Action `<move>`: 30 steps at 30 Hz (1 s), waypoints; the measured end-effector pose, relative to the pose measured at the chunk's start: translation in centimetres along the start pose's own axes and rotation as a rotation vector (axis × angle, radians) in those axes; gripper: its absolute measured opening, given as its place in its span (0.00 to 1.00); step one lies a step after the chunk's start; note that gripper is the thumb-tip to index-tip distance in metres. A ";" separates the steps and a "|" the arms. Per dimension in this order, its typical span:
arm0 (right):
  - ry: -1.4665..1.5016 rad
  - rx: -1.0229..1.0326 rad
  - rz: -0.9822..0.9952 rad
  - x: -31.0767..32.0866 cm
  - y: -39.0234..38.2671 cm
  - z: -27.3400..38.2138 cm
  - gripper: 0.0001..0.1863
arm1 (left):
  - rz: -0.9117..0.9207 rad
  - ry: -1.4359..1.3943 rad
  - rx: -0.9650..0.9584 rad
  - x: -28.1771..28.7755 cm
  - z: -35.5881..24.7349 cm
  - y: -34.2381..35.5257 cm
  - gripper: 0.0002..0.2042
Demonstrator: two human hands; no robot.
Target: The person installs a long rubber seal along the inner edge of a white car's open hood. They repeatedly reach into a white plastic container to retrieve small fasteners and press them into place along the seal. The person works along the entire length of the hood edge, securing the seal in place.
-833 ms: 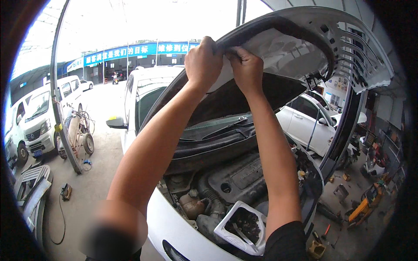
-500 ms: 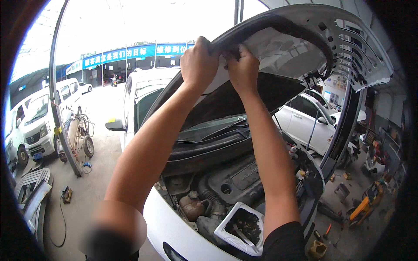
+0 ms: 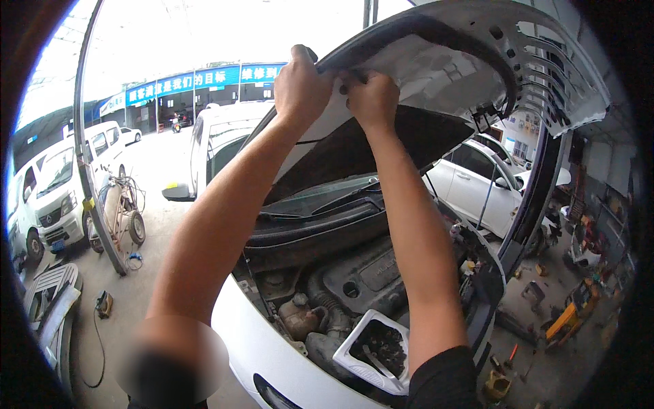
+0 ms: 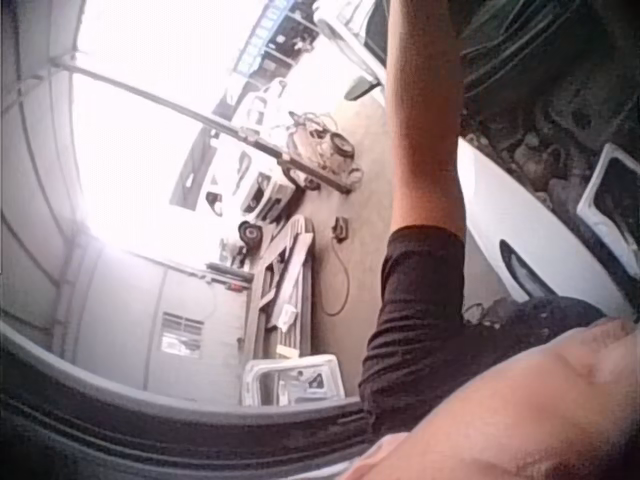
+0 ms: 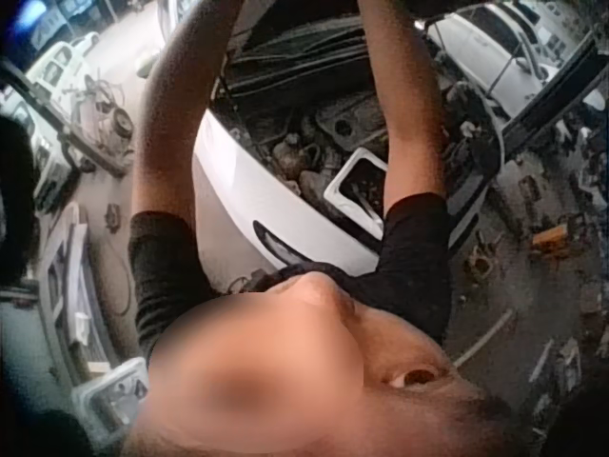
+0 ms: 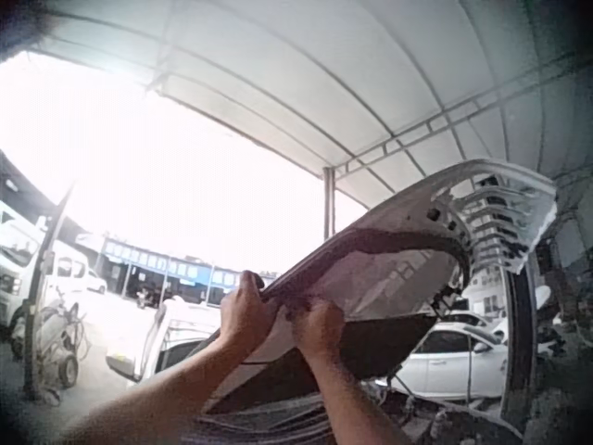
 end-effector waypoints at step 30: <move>-0.458 0.425 0.052 3.2 0.4 2.0 0.12 | 0.583 -0.019 -0.030 -8.6 10.4 -15.0 0.17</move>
Point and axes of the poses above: each hand's wrist, its own y-axis towards the middle knuckle, its own x-axis out of the back of the hand, z = x × y, the point moved 4 cm from there along y, towards the middle knuckle, and after that the axes turned 8 degrees about -y, right-handed, at the moved point
